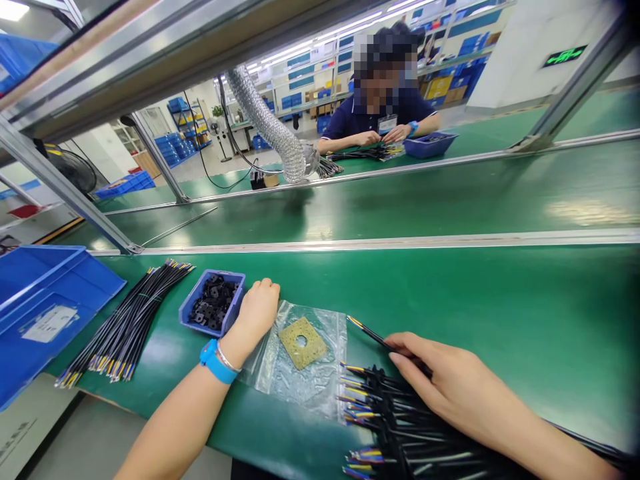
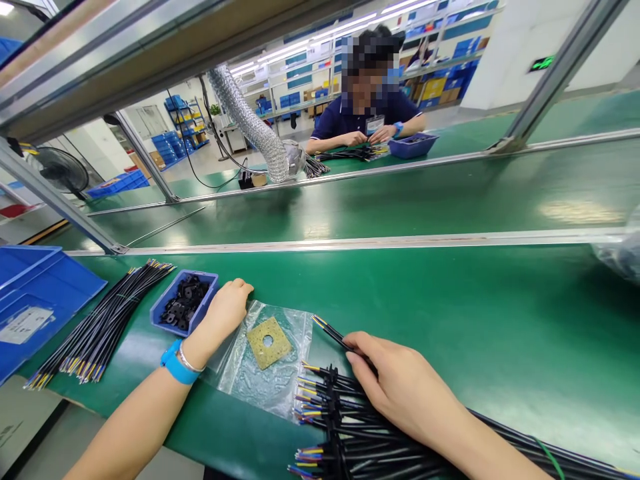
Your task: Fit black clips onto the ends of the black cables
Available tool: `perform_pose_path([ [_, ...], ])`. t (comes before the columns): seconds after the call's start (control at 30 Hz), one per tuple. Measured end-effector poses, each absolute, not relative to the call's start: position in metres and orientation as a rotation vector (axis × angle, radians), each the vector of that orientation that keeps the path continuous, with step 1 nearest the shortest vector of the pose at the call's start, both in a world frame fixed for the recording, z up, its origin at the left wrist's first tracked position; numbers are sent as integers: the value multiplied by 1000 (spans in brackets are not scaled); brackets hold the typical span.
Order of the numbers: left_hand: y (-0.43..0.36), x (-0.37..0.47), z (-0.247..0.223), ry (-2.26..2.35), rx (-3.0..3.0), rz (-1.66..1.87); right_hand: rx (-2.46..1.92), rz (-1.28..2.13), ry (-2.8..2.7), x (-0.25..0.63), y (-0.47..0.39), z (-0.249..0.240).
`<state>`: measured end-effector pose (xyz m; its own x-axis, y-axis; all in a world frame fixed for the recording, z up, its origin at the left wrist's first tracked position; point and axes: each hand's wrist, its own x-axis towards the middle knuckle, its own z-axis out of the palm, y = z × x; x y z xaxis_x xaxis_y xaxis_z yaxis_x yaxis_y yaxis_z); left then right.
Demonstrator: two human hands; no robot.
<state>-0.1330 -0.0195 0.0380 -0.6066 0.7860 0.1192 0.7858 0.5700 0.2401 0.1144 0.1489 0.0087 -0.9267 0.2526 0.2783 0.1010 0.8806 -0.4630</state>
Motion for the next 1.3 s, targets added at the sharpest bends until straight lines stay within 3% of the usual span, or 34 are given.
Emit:
perform_pose_path([
  [0.17,-28,-137,47,2701,1305,739,-264,662,-2719,114,149,10],
  [0.47,-29,-110,51,1987,1135,1175,-250,710,-2587,114,144,19],
  [0.53,-29,-99,51,2062,1291,1106,-243,721,-2542,115,143,20],
  [0.7,-34,-79,46,2253,1960,550,-190,698,-2525,117,142,20],
  [0.83,-36,-75,44,2200,2011,386,-167,693,-2529,117,139,23],
  [0.97,-29,-68,46,2220,1555,822,-105,716,-2516,120,135,28],
  [1.07,-22,-59,47,1962,1045,1194,-37,804,-2501,122,132,32],
  [1.3,-15,-47,49,1689,707,1396,-43,878,-2465,122,131,35],
])
